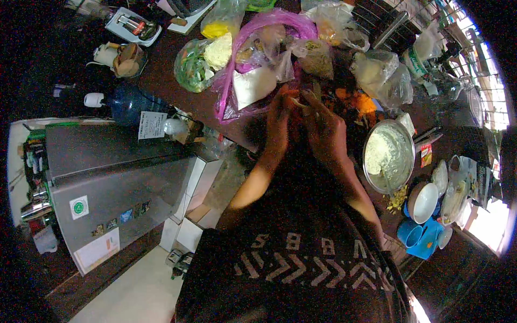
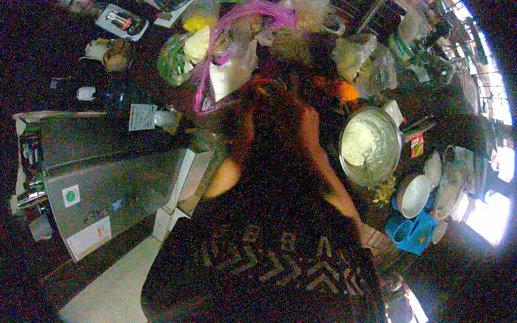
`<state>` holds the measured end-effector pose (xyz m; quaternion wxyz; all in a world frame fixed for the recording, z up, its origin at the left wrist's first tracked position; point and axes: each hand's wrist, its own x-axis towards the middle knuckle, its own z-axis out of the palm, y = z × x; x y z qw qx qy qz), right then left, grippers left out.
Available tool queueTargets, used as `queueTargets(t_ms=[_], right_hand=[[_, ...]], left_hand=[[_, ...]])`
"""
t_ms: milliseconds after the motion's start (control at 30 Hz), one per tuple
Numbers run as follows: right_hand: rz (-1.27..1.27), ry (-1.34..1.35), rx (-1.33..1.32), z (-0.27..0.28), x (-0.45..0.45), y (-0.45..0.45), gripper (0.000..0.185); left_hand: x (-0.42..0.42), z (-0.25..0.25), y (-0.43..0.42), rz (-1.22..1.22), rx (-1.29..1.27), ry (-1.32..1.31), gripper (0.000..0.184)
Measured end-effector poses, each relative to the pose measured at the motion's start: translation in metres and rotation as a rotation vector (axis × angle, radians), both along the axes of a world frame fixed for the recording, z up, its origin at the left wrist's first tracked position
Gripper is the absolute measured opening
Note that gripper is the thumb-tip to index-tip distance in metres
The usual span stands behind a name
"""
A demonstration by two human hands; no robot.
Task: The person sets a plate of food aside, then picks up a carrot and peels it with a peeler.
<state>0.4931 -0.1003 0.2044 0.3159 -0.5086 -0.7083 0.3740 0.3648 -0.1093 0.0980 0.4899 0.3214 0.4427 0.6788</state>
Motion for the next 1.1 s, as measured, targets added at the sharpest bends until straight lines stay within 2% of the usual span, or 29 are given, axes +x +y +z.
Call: queueTargets(t_ms=[33, 133, 167, 233, 300, 333, 367, 400, 433, 500, 533, 600, 700, 733, 767, 833, 933, 1000, 1100], right_hand=[[0.0, -0.001, 0.0, -0.001, 0.001, 0.0, 0.037], [-0.001, 0.032, -0.001, -0.012, 0.006, -0.002, 0.037], [-0.035, 0.124, -0.033, -0.017, 0.006, -0.004, 0.037], [-0.07, 0.216, -0.067, -0.019, 0.01, -0.006, 0.037], [-0.104, 0.255, -0.234, -0.018, 0.02, -0.008, 0.038], [-0.105, 0.254, -0.237, -0.032, 0.027, -0.006, 0.038], [-0.07, 0.249, -0.101, -0.056, 0.035, -0.002, 0.037], [-0.051, 0.246, -0.035, -0.058, 0.035, -0.001, 0.037], [-0.033, 0.243, 0.031, -0.059, 0.034, -0.001, 0.037], [-0.064, 0.254, -0.091, -0.054, 0.035, -0.006, 0.037], [-0.073, 0.258, -0.133, -0.05, 0.034, -0.008, 0.037], [-0.037, 0.155, -0.214, -0.044, 0.034, -0.01, 0.036], [-0.01, 0.036, -0.154, -0.04, 0.026, -0.013, 0.036], [-0.001, -0.003, -0.134, -0.045, 0.027, -0.013, 0.036], [0.134, -0.056, 0.055, -0.07, 0.036, -0.008, 0.04], [0.27, -0.104, 0.243, -0.078, 0.036, -0.009, 0.044], [0.261, -0.238, 0.126, -0.08, 0.032, -0.017, 0.053], [0.26, -0.196, 0.158, -0.077, 0.029, -0.017, 0.053], [0.252, -0.133, 0.207, -0.073, 0.028, -0.018, 0.054]], left_hand=[[0.001, 0.006, -0.001, 0.006, -0.008, 0.087, 0.059], [0.004, 0.031, -0.01, -0.001, 0.033, 0.036, 0.057], [0.0, 0.044, -0.017, -0.054, -0.033, 0.095, 0.054], [-0.012, 0.048, -0.024, -0.107, -0.101, 0.155, 0.052], [-0.023, 0.034, -0.031, -0.153, -0.021, 0.197, 0.051], [-0.028, 0.03, -0.035, -0.169, 0.005, 0.21, 0.051], [-0.034, 0.027, -0.039, -0.093, 0.009, 0.467, 0.049], [-0.038, 0.034, -0.042, -0.014, 0.013, 0.724, 0.047], [-0.042, 0.04, -0.045, -0.013, 0.01, 0.723, 0.047], [-0.048, 0.056, -0.051, -0.032, -0.204, 0.783, 0.039], [-0.05, 0.059, -0.052, -0.029, -0.208, 0.783, 0.039], [-0.055, 0.062, -0.052, -0.025, -0.257, 0.944, 0.032], [-0.061, 0.068, -0.053, -0.039, -0.204, 1.223, 0.026], [-0.064, 0.06, -0.054, -0.04, -0.206, 1.223, 0.026], [-0.067, 0.045, -0.056, -0.06, -0.207, 1.131, 0.026], [-0.074, 0.037, -0.054, -0.079, -0.21, 1.043, 0.026], [-0.084, 0.032, -0.049, -0.148, -0.201, 1.13, 0.028], [-0.086, 0.036, -0.046, -0.208, -0.247, 0.681, 0.03], [-0.081, 0.053, -0.042, -0.118, -0.311, 0.831, 0.032]])
